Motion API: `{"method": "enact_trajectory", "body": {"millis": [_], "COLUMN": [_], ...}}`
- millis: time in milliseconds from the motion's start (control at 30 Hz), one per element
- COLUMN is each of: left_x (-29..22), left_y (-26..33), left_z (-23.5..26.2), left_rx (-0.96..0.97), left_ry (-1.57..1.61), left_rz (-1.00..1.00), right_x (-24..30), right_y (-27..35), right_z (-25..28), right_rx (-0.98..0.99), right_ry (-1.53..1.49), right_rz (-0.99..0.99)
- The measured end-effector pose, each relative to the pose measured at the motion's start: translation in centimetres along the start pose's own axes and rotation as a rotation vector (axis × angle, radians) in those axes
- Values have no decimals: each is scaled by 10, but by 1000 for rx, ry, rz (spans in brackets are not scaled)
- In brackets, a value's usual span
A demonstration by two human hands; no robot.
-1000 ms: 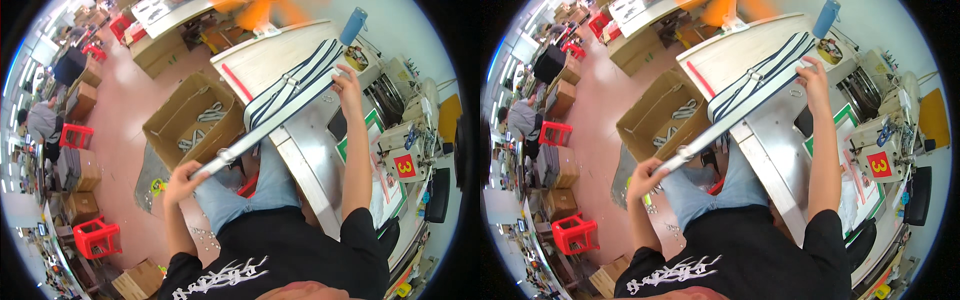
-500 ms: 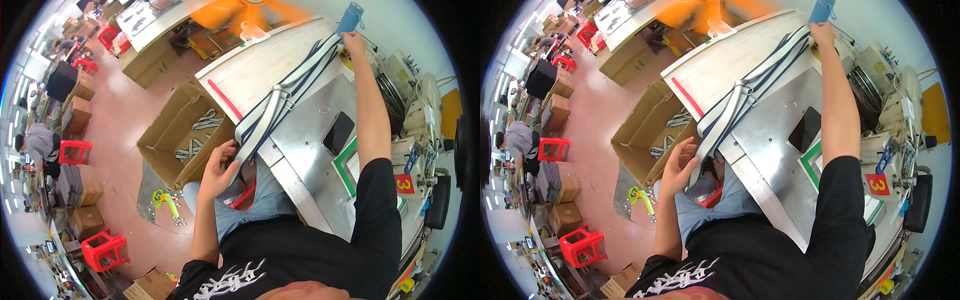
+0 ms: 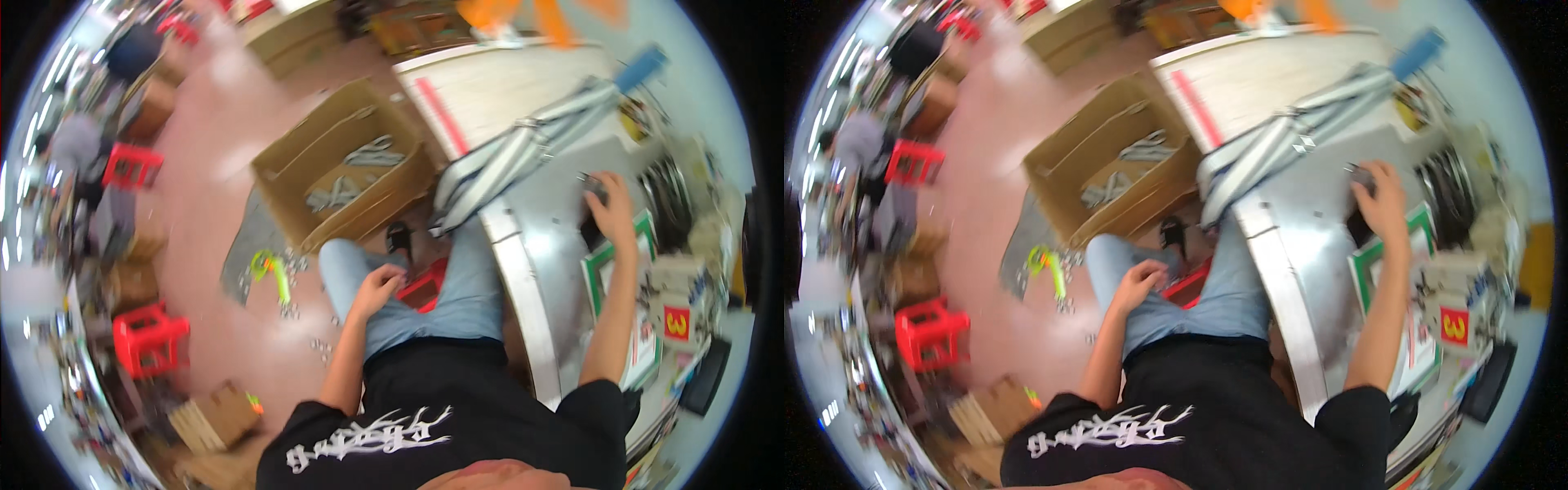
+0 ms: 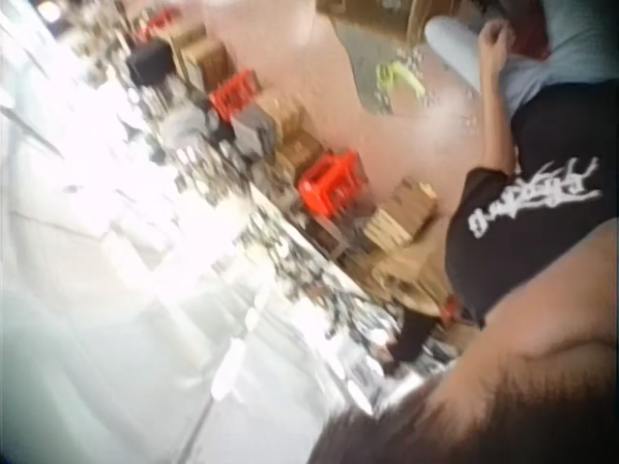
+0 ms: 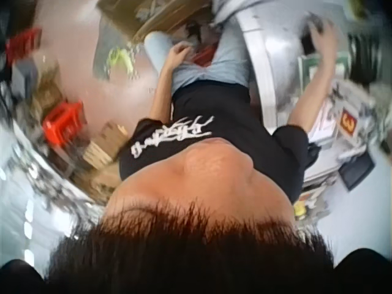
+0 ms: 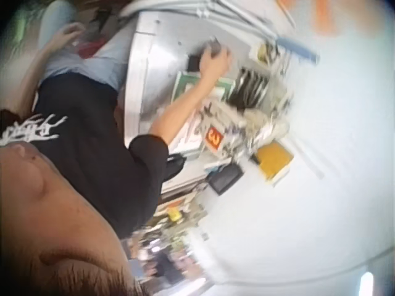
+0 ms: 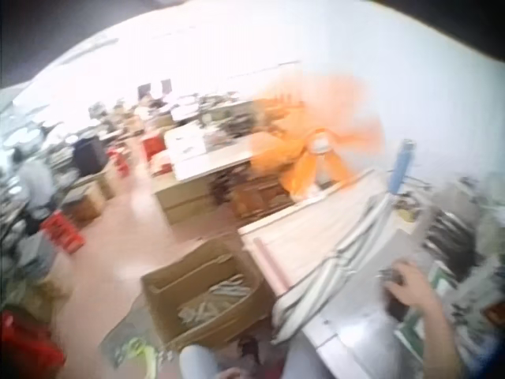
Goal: Assembling metal buckles onto striped fabric straps at a workbench.
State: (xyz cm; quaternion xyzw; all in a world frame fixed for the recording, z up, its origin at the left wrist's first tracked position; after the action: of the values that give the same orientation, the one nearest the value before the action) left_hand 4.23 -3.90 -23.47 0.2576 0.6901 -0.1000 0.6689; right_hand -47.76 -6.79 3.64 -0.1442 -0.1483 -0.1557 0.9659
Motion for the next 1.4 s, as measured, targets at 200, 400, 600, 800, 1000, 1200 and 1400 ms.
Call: {"method": "enact_trajectory", "body": {"millis": [200,400,600,800,1000,1200,1400], "left_x": [-25,-17,-6,98,207,273,344], "left_y": [-23,-29,-85,-204,-329,-380,-360], "left_z": [44,138,232,306,263,220,178], "left_rx": [-146,-474,-641,-265,435,447,959], "left_ry": [-4,-250,-409,-697,-931,-888,-1398], "left_rz": [-153,-207,-239,110,364,447,368], "right_x": [-22,11,66,103,87,92,57], "right_y": [-12,-12,18,30,38,41,48], "right_z": [-24,-47,-71,-81,-74,-73,-69], "right_rx": [188,212,14,-95,-65,-82,-180], "right_ry": [-181,-141,-98,31,129,148,70], "right_rz": [-318,-322,-385,-368,-383,-466,-563]}}
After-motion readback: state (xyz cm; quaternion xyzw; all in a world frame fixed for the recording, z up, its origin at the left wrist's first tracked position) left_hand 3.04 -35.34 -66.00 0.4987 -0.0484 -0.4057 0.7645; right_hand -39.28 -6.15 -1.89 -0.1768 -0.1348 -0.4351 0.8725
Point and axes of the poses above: each hand's wrist, its own y-axis away from the middle knuckle, its own z-axis out of the back of the hand, x = y × z, the point moved 6 cm from there along -y, towards the middle knuckle, and after that the axes turned 13 degrees about -z, right-handed, at the moved point
